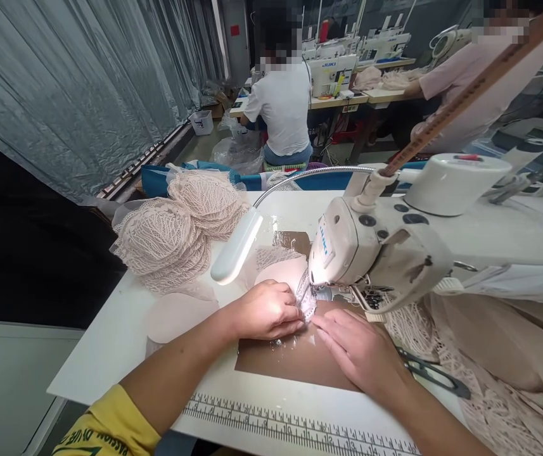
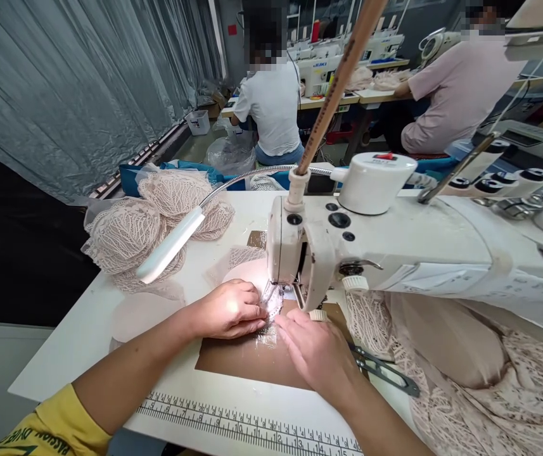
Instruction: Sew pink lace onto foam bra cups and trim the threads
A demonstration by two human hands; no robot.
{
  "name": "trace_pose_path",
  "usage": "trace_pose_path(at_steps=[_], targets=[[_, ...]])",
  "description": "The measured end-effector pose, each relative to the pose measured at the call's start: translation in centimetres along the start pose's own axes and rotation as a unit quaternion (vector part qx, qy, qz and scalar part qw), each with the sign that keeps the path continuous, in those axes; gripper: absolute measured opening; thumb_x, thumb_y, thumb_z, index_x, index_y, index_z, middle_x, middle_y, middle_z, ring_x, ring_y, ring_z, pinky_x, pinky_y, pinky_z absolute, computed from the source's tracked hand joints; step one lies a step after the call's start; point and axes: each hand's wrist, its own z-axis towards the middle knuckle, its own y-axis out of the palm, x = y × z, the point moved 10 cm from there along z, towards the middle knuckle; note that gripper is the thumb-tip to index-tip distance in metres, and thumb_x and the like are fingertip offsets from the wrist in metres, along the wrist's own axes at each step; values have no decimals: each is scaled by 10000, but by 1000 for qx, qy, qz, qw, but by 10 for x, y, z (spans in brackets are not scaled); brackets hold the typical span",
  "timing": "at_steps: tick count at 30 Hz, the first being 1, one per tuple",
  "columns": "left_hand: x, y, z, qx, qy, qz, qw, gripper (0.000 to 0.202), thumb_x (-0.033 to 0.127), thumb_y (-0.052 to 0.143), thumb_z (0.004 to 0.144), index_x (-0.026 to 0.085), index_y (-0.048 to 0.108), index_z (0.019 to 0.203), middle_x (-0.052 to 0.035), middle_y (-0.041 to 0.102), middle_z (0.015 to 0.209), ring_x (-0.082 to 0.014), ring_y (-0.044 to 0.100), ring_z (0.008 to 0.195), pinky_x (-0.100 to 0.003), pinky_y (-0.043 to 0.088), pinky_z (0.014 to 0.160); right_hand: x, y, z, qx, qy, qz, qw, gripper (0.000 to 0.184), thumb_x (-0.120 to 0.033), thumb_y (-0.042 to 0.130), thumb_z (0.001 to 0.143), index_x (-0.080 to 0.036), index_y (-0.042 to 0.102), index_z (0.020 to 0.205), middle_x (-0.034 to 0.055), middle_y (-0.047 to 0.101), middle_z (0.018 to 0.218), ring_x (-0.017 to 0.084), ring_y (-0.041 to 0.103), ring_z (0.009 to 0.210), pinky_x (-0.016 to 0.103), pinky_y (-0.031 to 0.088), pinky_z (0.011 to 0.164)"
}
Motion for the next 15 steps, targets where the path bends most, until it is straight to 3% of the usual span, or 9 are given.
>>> trace_pose_path(at_steps=[3, 8, 15], targets=[[2, 0, 3, -2, -7, 41, 999, 371, 361, 377, 977, 177, 662, 827, -53, 638, 859, -146, 522, 728, -295, 398, 672, 3, 1, -1, 11, 5, -55, 998, 328, -83, 415, 868, -140, 674, 1061, 58, 684, 875, 155, 591, 725, 260, 425, 600], [8, 7, 4, -14, 18, 90, 996, 286, 287, 382, 981, 202, 645, 1055, -41, 602, 1231, -146, 516, 797, -303, 400, 671, 2, 6, 0, -1, -6, -114, 993, 366, -53, 436, 810, -165, 687, 1052, 44, 659, 783, 170, 558, 696, 274, 369, 543], [0, 9, 3, -6, -12, 90, 996, 289, 300, 414, 972, 184, 677, 998, -39, 667, 1147, -148, 536, 780, -284, 436, 684, 1, 5, 3, -32, 7, -131, 991, 395, 7, 442, 729, -194, 672, 979, 7, 605, 706, 147, 502, 618, 288, 308, 527]])
